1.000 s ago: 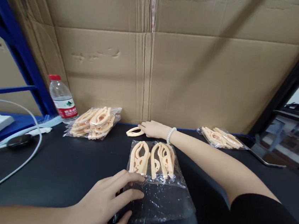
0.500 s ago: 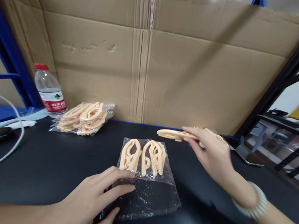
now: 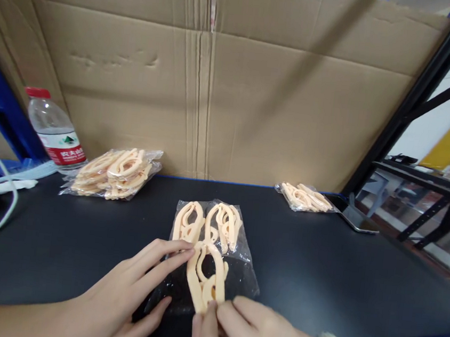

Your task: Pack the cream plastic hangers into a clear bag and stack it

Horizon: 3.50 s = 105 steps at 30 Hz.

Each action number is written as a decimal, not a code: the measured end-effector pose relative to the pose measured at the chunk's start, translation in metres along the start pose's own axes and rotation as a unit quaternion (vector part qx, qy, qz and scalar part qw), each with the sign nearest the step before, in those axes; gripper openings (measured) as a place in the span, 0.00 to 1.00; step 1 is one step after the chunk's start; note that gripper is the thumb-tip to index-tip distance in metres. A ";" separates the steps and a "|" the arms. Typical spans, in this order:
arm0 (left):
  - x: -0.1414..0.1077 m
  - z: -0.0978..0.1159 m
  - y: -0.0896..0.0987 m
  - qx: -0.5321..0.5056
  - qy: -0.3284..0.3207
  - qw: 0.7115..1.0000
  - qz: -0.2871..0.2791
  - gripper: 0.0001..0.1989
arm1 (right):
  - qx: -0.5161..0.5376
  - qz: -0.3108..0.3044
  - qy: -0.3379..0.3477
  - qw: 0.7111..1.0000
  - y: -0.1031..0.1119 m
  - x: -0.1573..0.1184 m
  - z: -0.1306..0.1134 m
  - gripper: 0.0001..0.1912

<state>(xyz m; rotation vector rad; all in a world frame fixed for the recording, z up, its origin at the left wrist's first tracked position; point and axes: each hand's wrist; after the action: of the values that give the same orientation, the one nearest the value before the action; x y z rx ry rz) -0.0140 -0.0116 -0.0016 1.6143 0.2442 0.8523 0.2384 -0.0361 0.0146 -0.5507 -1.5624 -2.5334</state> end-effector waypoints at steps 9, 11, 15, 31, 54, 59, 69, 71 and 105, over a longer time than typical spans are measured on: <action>-0.001 -0.001 -0.001 0.017 -0.009 1.000 0.005 0.36 | -0.095 0.056 -0.010 0.994 -0.048 0.032 0.030 0.15; 0.000 -0.001 -0.001 0.021 -0.009 1.000 0.011 0.36 | -0.109 0.051 -0.032 0.992 -0.053 0.031 0.027 0.15; 0.001 -0.003 -0.003 0.026 -0.007 1.000 0.017 0.35 | -0.137 0.018 -0.083 0.987 -0.060 0.028 0.020 0.17; -0.012 -0.018 0.021 -0.008 -0.032 0.996 0.081 0.18 | 0.202 0.102 -0.162 0.960 -0.001 -0.047 0.069 0.17; 0.015 -0.030 0.015 -0.188 0.274 0.936 -0.118 0.08 | 0.520 0.063 -0.352 0.776 -0.043 -0.043 0.093 0.21; 0.033 -0.034 0.019 -0.071 0.262 0.944 -0.190 0.07 | 0.459 0.049 -0.392 0.796 -0.055 -0.039 0.091 0.20; 0.032 -0.024 0.024 0.083 0.045 0.995 0.039 0.10 | 0.442 0.058 -0.395 0.803 -0.058 -0.037 0.090 0.16; 0.030 -0.024 0.019 0.063 -0.049 0.997 0.020 0.20 | 0.443 0.058 -0.396 0.802 -0.058 -0.038 0.090 0.16; 0.155 -0.093 -0.013 -0.091 -0.185 0.969 -0.135 0.24 | 0.055 0.114 -0.140 0.982 -0.035 0.017 0.018 0.13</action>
<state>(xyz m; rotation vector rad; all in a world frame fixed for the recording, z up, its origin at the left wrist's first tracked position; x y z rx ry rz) 0.0399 0.1550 0.0456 1.4926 0.1118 0.3439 0.2170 -0.0025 -0.0009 -1.0427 -1.6050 -2.2615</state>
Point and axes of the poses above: each hand's wrist, its own x-axis towards the middle knuckle, its own y-axis out of the back of the hand, z = x × y, and after that the axes turned 13 degrees about x, right-handed
